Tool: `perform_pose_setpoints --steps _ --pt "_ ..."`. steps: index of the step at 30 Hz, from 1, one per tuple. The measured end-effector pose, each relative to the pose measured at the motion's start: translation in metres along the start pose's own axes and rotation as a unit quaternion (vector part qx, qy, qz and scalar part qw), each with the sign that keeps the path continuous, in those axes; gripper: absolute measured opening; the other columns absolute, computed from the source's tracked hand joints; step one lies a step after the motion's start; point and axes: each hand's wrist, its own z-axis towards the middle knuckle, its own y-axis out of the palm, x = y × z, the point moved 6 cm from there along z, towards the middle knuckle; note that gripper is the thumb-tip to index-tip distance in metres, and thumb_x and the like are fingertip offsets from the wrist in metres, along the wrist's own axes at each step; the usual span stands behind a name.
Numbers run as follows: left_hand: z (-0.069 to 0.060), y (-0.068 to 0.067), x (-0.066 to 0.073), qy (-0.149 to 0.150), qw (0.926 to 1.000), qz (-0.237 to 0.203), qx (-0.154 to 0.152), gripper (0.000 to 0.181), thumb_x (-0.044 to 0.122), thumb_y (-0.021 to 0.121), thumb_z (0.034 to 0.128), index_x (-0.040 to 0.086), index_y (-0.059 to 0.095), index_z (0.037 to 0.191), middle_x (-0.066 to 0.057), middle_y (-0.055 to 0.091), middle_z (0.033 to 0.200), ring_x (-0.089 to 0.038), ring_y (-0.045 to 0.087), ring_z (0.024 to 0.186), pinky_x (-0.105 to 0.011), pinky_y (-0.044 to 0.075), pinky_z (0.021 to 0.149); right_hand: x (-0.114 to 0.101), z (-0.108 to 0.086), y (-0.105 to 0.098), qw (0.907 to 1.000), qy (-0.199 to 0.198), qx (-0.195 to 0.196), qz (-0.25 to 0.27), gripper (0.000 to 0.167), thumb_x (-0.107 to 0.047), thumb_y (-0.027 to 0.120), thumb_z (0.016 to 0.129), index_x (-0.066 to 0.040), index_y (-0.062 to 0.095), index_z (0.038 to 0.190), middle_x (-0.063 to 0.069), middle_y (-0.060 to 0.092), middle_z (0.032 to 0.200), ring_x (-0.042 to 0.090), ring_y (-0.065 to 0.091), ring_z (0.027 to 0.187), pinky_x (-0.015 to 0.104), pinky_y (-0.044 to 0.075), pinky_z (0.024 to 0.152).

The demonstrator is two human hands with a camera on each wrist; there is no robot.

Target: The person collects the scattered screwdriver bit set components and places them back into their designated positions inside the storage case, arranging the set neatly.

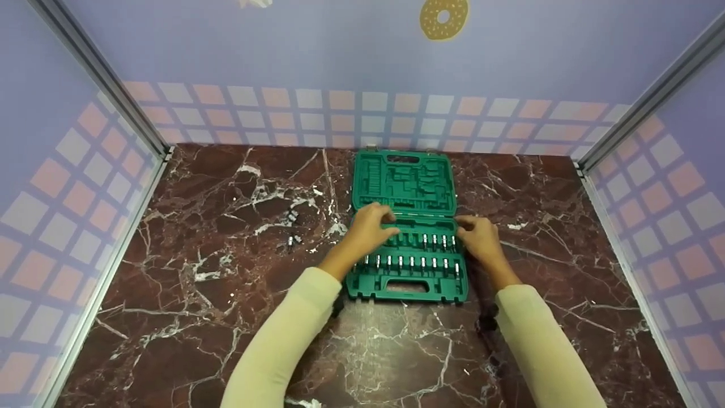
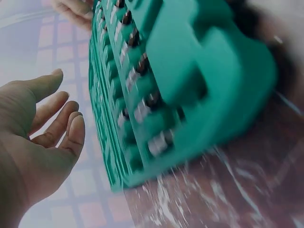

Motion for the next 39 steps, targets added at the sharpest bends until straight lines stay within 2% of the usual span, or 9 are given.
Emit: perform_pose_setpoints --steps 6,12,18,23,27,30,34,39 --pt "-0.019 -0.025 -0.021 -0.016 0.9989 -0.003 0.044 0.031 0.018 0.081 0.0901 0.0 0.071 0.114 -0.011 0.067 0.112 -0.03 0.065 0.107 -0.04 0.056 0.094 -0.001 -0.001 -0.001 0.9999 -0.01 0.004 -0.006 0.037 -0.007 0.059 0.095 -0.003 0.071 0.129 0.021 0.073 0.121 0.029 0.063 0.089 0.035 0.049 0.074" --pt "-0.039 -0.051 -0.047 -0.035 0.9965 0.004 0.076 0.032 0.016 0.081 0.0884 0.001 0.071 0.115 -0.013 0.066 0.115 -0.034 0.062 0.109 -0.046 0.054 0.097 -0.001 -0.001 -0.001 0.9999 -0.015 0.002 0.0 0.036 -0.007 0.059 0.096 -0.002 0.071 0.129 0.021 0.073 0.119 0.028 0.062 0.08 0.033 0.048 0.068" --pt "-0.058 -0.074 -0.079 -0.059 0.9915 0.031 0.111 0.03 0.012 0.082 0.0853 0.001 0.071 0.112 -0.017 0.064 0.111 -0.035 0.057 0.108 -0.051 0.049 0.099 0.0 -0.001 0.0 1.0 -0.008 0.003 0.003 0.036 -0.007 0.059 0.095 -0.003 0.072 0.128 0.02 0.073 0.121 0.03 0.062 0.093 0.037 0.051 0.078" --pt "-0.073 -0.089 -0.1 -0.08 0.9855 0.036 0.145 0.038 0.01 0.084 0.0814 -0.002 0.069 0.114 -0.02 0.061 0.116 -0.039 0.056 0.114 -0.052 0.046 0.105 0.001 0.0 0.0 1.0 -0.007 0.003 0.003 0.036 -0.007 0.059 0.095 -0.003 0.072 0.128 0.021 0.073 0.122 0.031 0.062 0.099 0.042 0.052 0.084" --pt "-0.083 -0.098 -0.114 -0.107 0.98 0.042 0.163 0.045 0.009 0.084 0.0801 -0.002 0.065 0.12 -0.023 0.058 0.127 -0.044 0.052 0.126 -0.055 0.041 0.113 0.0 0.0 -0.001 0.9999 -0.01 0.006 0.004 0.035 -0.007 0.059 0.095 -0.003 0.072 0.127 0.021 0.073 0.121 0.031 0.063 0.098 0.041 0.051 0.082" --pt "-0.089 -0.102 -0.123 -0.128 0.976 0.042 0.171 0.048 0.008 0.084 0.079 -0.002 0.063 0.122 -0.024 0.057 0.129 -0.045 0.051 0.128 -0.054 0.039 0.116 -0.001 0.0 -0.001 0.9999 -0.012 0.006 0.002 0.035 -0.007 0.059 0.095 -0.003 0.072 0.127 0.02 0.074 0.12 0.031 0.063 0.095 0.04 0.051 0.081" --pt "-0.095 -0.104 -0.135 -0.154 0.9704 0.039 0.182 0.049 0.006 0.084 0.0775 -0.004 0.062 0.12 -0.024 0.058 0.122 -0.043 0.055 0.121 -0.052 0.042 0.112 0.0 0.0 -0.001 0.9999 -0.014 0.007 0.0 0.035 -0.008 0.059 0.095 -0.003 0.072 0.127 0.02 0.074 0.119 0.031 0.063 0.096 0.041 0.051 0.082" --pt "-0.101 -0.102 -0.147 -0.186 0.964 0.033 0.187 0.043 0.006 0.082 0.0813 -0.007 0.06 0.116 -0.026 0.059 0.117 -0.042 0.058 0.113 -0.052 0.047 0.103 -0.001 -0.001 -0.001 0.9997 -0.022 0.008 -0.005 0.035 -0.007 0.059 0.095 -0.002 0.072 0.127 0.021 0.074 0.12 0.034 0.066 0.102 0.048 0.053 0.087"
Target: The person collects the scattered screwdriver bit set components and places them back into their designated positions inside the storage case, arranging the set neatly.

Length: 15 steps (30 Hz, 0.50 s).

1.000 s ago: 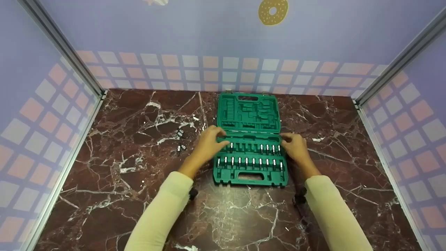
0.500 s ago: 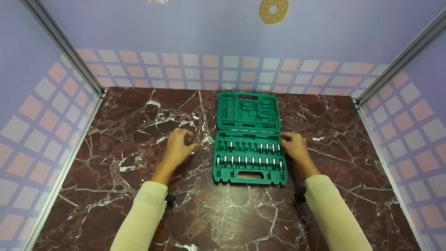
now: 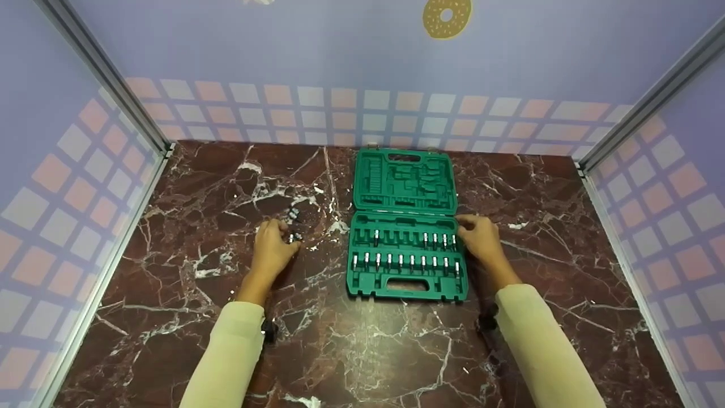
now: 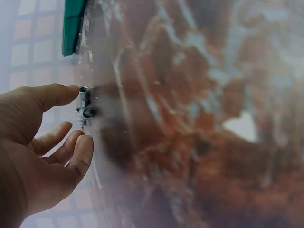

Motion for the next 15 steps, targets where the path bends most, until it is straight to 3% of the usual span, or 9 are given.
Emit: perform_pose_setpoints --steps 6,15 --pt "0.0018 0.0001 -0.0022 -0.002 0.9998 0.013 0.016 0.03 0.005 0.08 0.0827 -0.006 0.065 0.105 -0.025 0.064 0.105 -0.04 0.061 0.102 -0.051 0.05 0.093 -0.0002 0.0011 0.0 0.9999 0.008 0.006 -0.005 0.034 -0.007 0.06 0.095 -0.003 0.073 0.125 0.02 0.074 0.119 0.031 0.066 0.1 0.045 0.053 0.086" --pt "0.0048 -0.0014 -0.0015 0.011 0.9988 0.035 0.031 0.014 -0.001 0.073 0.082 -0.007 0.069 0.095 -0.023 0.068 0.097 -0.041 0.066 0.097 -0.053 0.053 0.09 0.0004 0.0018 0.0005 0.9999 0.012 0.002 -0.002 0.033 -0.007 0.06 0.095 -0.003 0.073 0.126 0.021 0.073 0.121 0.033 0.066 0.103 0.046 0.053 0.087"
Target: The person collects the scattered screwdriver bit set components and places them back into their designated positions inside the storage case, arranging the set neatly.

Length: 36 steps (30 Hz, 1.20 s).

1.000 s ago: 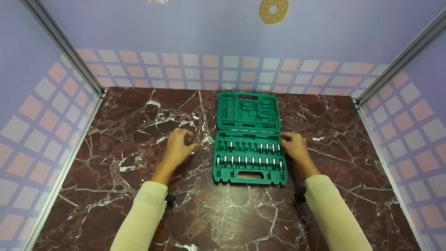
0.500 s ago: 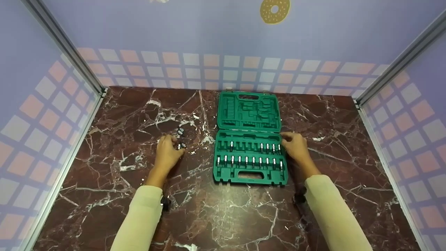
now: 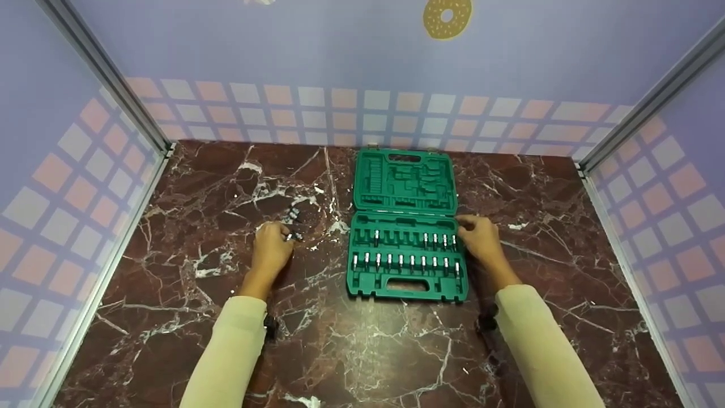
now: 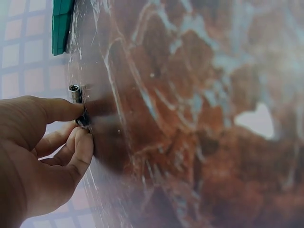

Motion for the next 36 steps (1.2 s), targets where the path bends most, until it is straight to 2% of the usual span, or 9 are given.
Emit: perform_pose_setpoints --steps 5,9,13,19,24,29,36 --pt "0.0 -0.003 -0.001 -0.007 0.9998 -0.017 0.004 0.013 -0.002 0.069 0.0825 -0.004 0.07 0.095 -0.021 0.071 0.095 -0.039 0.068 0.094 -0.052 0.055 0.089 0.001 0.0 0.0 1.0 -0.003 0.005 0.0 0.033 -0.006 0.06 0.094 -0.003 0.074 0.125 0.021 0.073 0.122 0.034 0.067 0.107 0.048 0.053 0.09" --pt "-0.002 -0.006 0.003 -0.008 0.9994 -0.032 0.002 0.014 -0.001 0.067 0.0828 -0.002 0.069 0.097 -0.021 0.071 0.095 -0.038 0.068 0.095 -0.051 0.054 0.09 0.001 0.0 0.0 1.0 -0.005 0.006 0.003 0.033 -0.006 0.061 0.094 -0.002 0.074 0.124 0.021 0.073 0.122 0.033 0.066 0.105 0.047 0.053 0.089" --pt "-0.003 -0.009 0.013 0.015 0.9986 -0.049 0.013 0.016 -0.003 0.066 0.0793 -0.003 0.069 0.095 -0.02 0.071 0.092 -0.037 0.068 0.091 -0.05 0.054 0.089 0.001 -0.001 0.001 1.0 -0.006 -0.001 0.004 0.034 -0.007 0.059 0.095 -0.002 0.072 0.127 0.021 0.073 0.122 0.033 0.066 0.104 0.047 0.053 0.087" --pt "-0.006 -0.009 0.036 0.049 0.9958 -0.073 0.023 0.016 -0.001 0.067 0.0753 0.0 0.071 0.091 -0.016 0.074 0.086 -0.033 0.071 0.082 -0.047 0.058 0.081 0.001 -0.003 0.002 1.0 -0.007 -0.002 0.002 0.035 -0.006 0.059 0.095 -0.001 0.072 0.127 0.022 0.073 0.122 0.035 0.066 0.103 0.05 0.054 0.087" --pt "-0.008 -0.005 0.055 0.047 0.9944 -0.095 0.002 0.015 0.002 0.07 0.0779 0.003 0.072 0.093 -0.012 0.075 0.087 -0.028 0.071 0.079 -0.041 0.059 0.077 0.002 -0.003 0.002 1.0 -0.007 0.001 -0.001 0.035 -0.007 0.06 0.094 -0.001 0.072 0.126 0.022 0.072 0.123 0.035 0.065 0.104 0.051 0.053 0.09" --pt "-0.008 0.001 0.07 0.037 0.99 -0.133 -0.029 0.016 0.002 0.072 0.0808 0.003 0.072 0.096 -0.013 0.073 0.09 -0.026 0.07 0.081 -0.038 0.059 0.079 0.003 -0.003 0.002 1.0 -0.006 -0.001 0.002 0.035 -0.007 0.06 0.093 -0.002 0.073 0.126 0.021 0.073 0.122 0.033 0.064 0.1 0.048 0.052 0.088" --pt "-0.01 0.017 0.099 0.063 0.9812 -0.168 -0.071 0.016 0.0 0.074 0.0824 0.001 0.074 0.098 -0.014 0.074 0.091 -0.027 0.072 0.083 -0.039 0.061 0.08 0.001 0.0 0.0 1.0 -0.008 0.005 0.003 0.035 -0.007 0.06 0.093 -0.003 0.073 0.125 0.02 0.073 0.122 0.033 0.061 0.097 0.045 0.05 0.086"
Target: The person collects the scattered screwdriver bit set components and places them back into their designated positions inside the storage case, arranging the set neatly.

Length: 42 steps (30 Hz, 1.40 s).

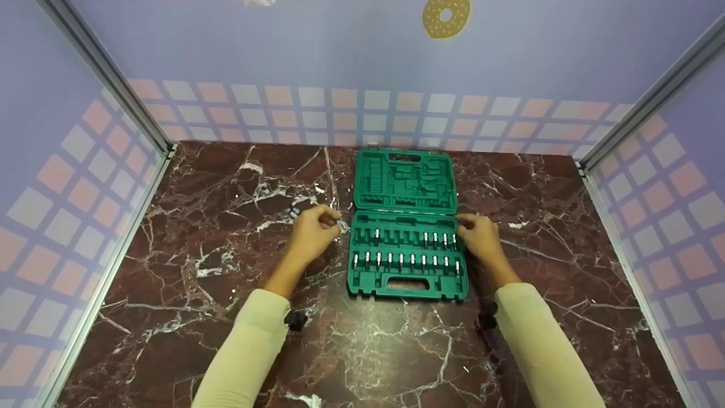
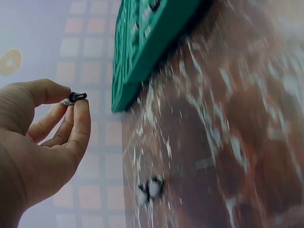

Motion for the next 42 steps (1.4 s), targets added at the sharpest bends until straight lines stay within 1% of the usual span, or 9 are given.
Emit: perform_pose_setpoints --steps 4,8,11,18,23,29,34,37,42 --pt "0.0 0.02 0.012 0.006 0.9991 -0.011 -0.04 0.016 0.0 0.076 0.0835 0.004 0.073 0.099 -0.01 0.074 0.093 -0.023 0.071 0.084 -0.034 0.061 0.079 -0.001 0.001 0.0 1.0 0.0 -0.005 -0.001 0.036 -0.007 0.06 0.093 -0.002 0.073 0.126 0.021 0.073 0.123 0.033 0.062 0.101 0.047 0.052 0.088" --pt "0.0 0.04 0.025 0.016 0.9968 -0.016 -0.077 0.018 0.001 0.075 0.0846 0.003 0.073 0.102 -0.009 0.074 0.096 -0.021 0.07 0.086 -0.032 0.061 0.08 -0.002 0.0 0.0 0.9999 -0.005 -0.01 -0.007 0.036 -0.007 0.058 0.094 -0.002 0.072 0.127 0.021 0.074 0.119 0.032 0.063 0.096 0.045 0.052 0.084" --pt "0.003 0.053 0.037 0.03 0.9948 -0.019 -0.096 0.017 0.001 0.074 0.0851 0.002 0.072 0.102 -0.009 0.074 0.096 -0.021 0.07 0.086 -0.031 0.061 0.079 -0.003 0.0 0.0 0.9998 -0.008 -0.01 -0.012 0.037 -0.006 0.058 0.094 -0.002 0.072 0.127 0.021 0.075 0.115 0.03 0.061 0.09 0.042 0.05 0.08" --pt "0.014 0.085 0.059 0.045 0.99 -0.011 -0.133 0.017 0.001 0.073 0.088 0.003 0.072 0.104 -0.008 0.073 0.099 -0.02 0.069 0.09 -0.03 0.06 0.08 -0.002 0.0 0.0 1.0 -0.003 -0.007 -0.004 0.036 -0.005 0.059 0.094 -0.001 0.072 0.127 0.022 0.074 0.118 0.032 0.063 0.096 0.047 0.052 0.086" --pt "0.021 0.108 0.063 0.05 0.9852 0.008 -0.164 0.012 0.003 0.071 0.0932 0.006 0.072 0.105 -0.006 0.072 0.101 -0.02 0.067 0.092 -0.033 0.058 0.077 -0.002 0.0 0.0 1.0 0.002 -0.006 0.001 0.036 -0.006 0.059 0.094 -0.001 0.072 0.127 0.022 0.073 0.12 0.034 0.065 0.103 0.05 0.053 0.09" --pt "0.025 0.13 0.064 0.053 0.98 0.03 -0.19 0.013 0.004 0.071 0.0956 0.001 0.074 0.109 -0.009 0.072 0.102 -0.021 0.067 0.094 -0.035 0.057 0.08 -0.003 0.0 0.001 1.0 0.003 -0.008 0.002 0.036 -0.006 0.058 0.095 -0.001 0.072 0.128 0.022 0.072 0.124 0.034 0.065 0.106 0.049 0.052 0.091" --pt "0.026 0.144 0.065 0.043 0.9771 0.04 -0.204 0.012 0.005 0.07 0.0971 0.0 0.072 0.108 -0.009 0.07 0.099 -0.019 0.066 0.088 -0.033 0.057 0.075 -0.003 -0.001 0.001 0.9998 0.008 -0.011 0.012 0.035 -0.005 0.057 0.096 -0.001 0.071 0.128 0.023 0.071 0.126 0.035 0.065 0.11 0.048 0.053 0.091" --pt "0.026 0.151 0.067 0.051 0.9742 0.053 -0.213 0.011 0.005 0.069 0.0975 0.0 0.072 0.107 -0.01 0.07 0.099 -0.02 0.066 0.088 -0.033 0.056 0.075 -0.002 -0.001 0.001 0.9999 0.007 -0.01 0.008 0.036 -0.005 0.057 0.095 -0.001 0.071 0.129 0.023 0.071 0.126 0.036 0.065 0.113 0.051 0.052 0.095" --pt "0.024 0.159 0.067 0.063 0.9679 0.101 -0.222 0.011 0.008 0.069 0.099 0.003 0.074 0.107 -0.01 0.071 0.104 -0.021 0.067 0.094 -0.036 0.057 0.08 -0.002 0.0 0.0 1.0 0.005 -0.007 0.005 0.038 -0.005 0.058 0.092 -0.001 0.071 0.128 0.023 0.071 0.125 0.036 0.063 0.111 0.053 0.051 0.097"
